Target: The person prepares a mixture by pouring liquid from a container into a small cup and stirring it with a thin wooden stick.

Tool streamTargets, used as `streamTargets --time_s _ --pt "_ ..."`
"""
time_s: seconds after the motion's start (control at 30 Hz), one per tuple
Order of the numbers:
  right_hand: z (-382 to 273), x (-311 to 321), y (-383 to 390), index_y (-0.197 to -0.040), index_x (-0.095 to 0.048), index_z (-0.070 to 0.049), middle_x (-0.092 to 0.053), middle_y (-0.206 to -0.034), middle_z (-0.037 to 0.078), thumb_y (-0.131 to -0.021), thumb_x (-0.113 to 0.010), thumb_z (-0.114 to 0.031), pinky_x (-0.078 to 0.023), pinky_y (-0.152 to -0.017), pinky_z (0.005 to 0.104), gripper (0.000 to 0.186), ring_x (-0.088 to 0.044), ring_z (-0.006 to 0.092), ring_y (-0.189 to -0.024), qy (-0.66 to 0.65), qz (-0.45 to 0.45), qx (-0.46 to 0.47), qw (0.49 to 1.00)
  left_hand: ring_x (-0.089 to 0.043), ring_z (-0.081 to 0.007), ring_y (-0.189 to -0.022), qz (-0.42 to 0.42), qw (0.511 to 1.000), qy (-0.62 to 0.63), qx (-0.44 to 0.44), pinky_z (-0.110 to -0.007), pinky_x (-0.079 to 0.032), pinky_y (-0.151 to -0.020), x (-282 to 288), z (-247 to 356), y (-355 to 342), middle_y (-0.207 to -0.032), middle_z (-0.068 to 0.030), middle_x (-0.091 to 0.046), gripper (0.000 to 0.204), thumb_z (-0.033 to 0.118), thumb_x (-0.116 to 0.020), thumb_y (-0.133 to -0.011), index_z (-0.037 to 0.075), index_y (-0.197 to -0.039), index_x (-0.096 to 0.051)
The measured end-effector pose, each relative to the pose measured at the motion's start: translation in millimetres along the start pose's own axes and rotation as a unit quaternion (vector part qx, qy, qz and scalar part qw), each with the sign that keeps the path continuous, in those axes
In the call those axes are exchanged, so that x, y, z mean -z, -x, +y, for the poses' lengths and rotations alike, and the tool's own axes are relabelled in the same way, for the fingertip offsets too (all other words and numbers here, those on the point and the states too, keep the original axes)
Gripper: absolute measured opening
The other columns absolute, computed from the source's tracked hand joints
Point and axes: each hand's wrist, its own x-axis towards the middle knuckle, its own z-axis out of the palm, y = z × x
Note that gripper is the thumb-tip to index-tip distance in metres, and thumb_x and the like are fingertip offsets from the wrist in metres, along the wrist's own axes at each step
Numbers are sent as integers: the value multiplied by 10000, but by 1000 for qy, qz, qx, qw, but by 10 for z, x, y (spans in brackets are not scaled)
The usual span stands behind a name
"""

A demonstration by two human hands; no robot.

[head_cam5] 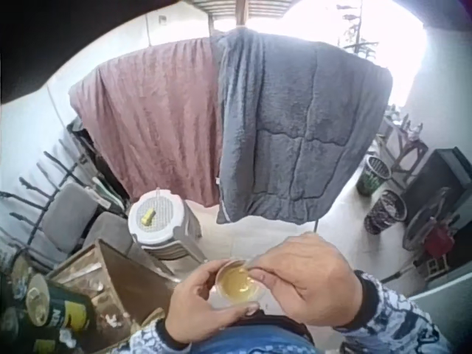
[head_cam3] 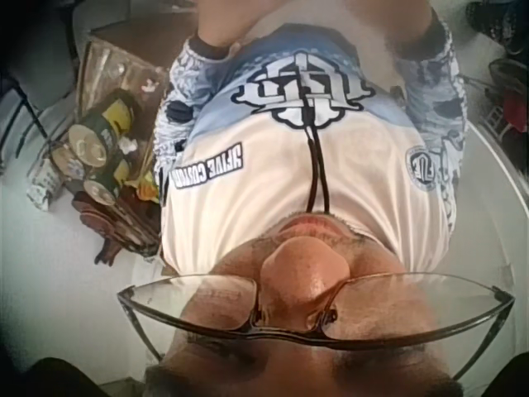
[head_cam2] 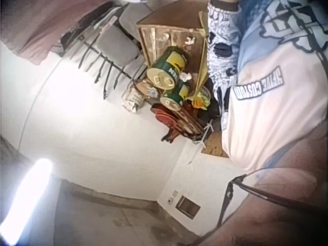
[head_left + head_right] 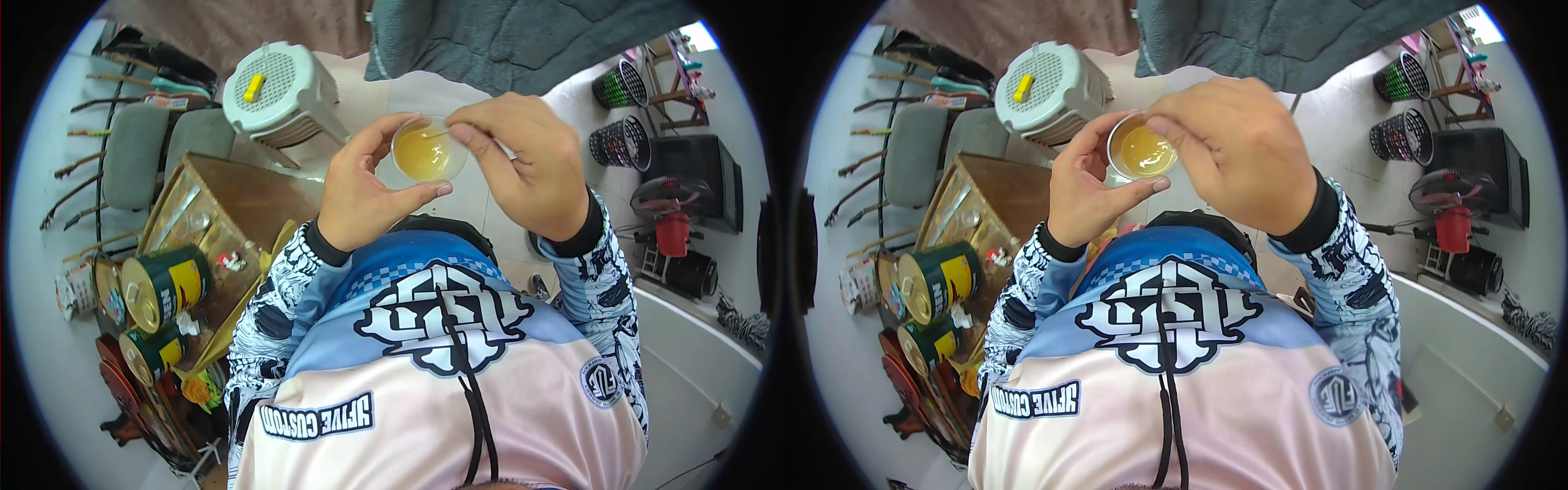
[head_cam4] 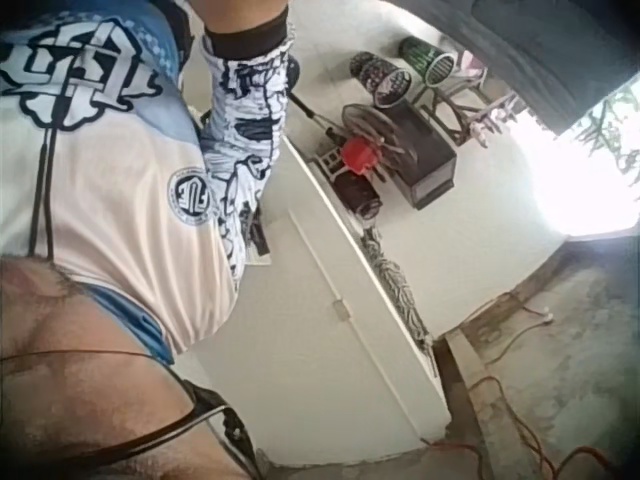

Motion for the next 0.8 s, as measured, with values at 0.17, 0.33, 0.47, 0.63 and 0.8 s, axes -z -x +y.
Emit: streamTargets --time_s 0.17,0.33,0.47,0.63,0.8 --pt "385 353 182 -912 -725 -36 -706 -816 101 -873 -706 -72 -470 -685 395 56 -648 302 -727 -2 32 -59 998 -600 -205 -1243 -65 998 20 -11 -363 -474 -1090 -412 -60 -529 -1352 -139 -621 781 -3 -901 -723 -49 -1396 -508" --pt "652 688 436 -911 -724 -40 -710 -821 93 -893 -685 -62 -470 -687 387 48 -655 292 -737 -13 25 -120 992 -579 -215 -1276 -148 987 60 14 -366 -442 -1118 -886 -167 -939 -1357 -140 -616 784 -3 -901 -722 -39 -1400 -509" --pt "833 951 683 -908 -724 -43 -713 -821 85 -897 -673 -43 -477 -693 383 51 -667 280 -754 56 44 -183 980 -573 -215 -1286 -210 973 94 8 -366 -442 -1118 -1314 -309 -1149 -1367 -146 -612 785 0 -901 -728 -44 -1403 -504" --pt "1436 1234 681 -920 -730 -46 -710 -807 83 -892 -702 -61 -484 -703 383 42 -665 273 -728 112 9 -278 954 -627 -195 -1200 -264 951 161 18 -347 -457 -1087 -1807 -596 -1980 -1277 -122 -667 730 106 -922 -729 -18 -1353 -566" --pt "2124 1584 582 -942 -737 -37 -709 -796 97 -884 -724 -56 -496 -680 371 63 -665 276 -699 125 38 -347 929 -615 -199 -1226 -362 915 178 9 -350 -465 -1088 -2381 -778 -2931 -1308 -132 -649 750 49 -913 -725 -32 -1370 -538"
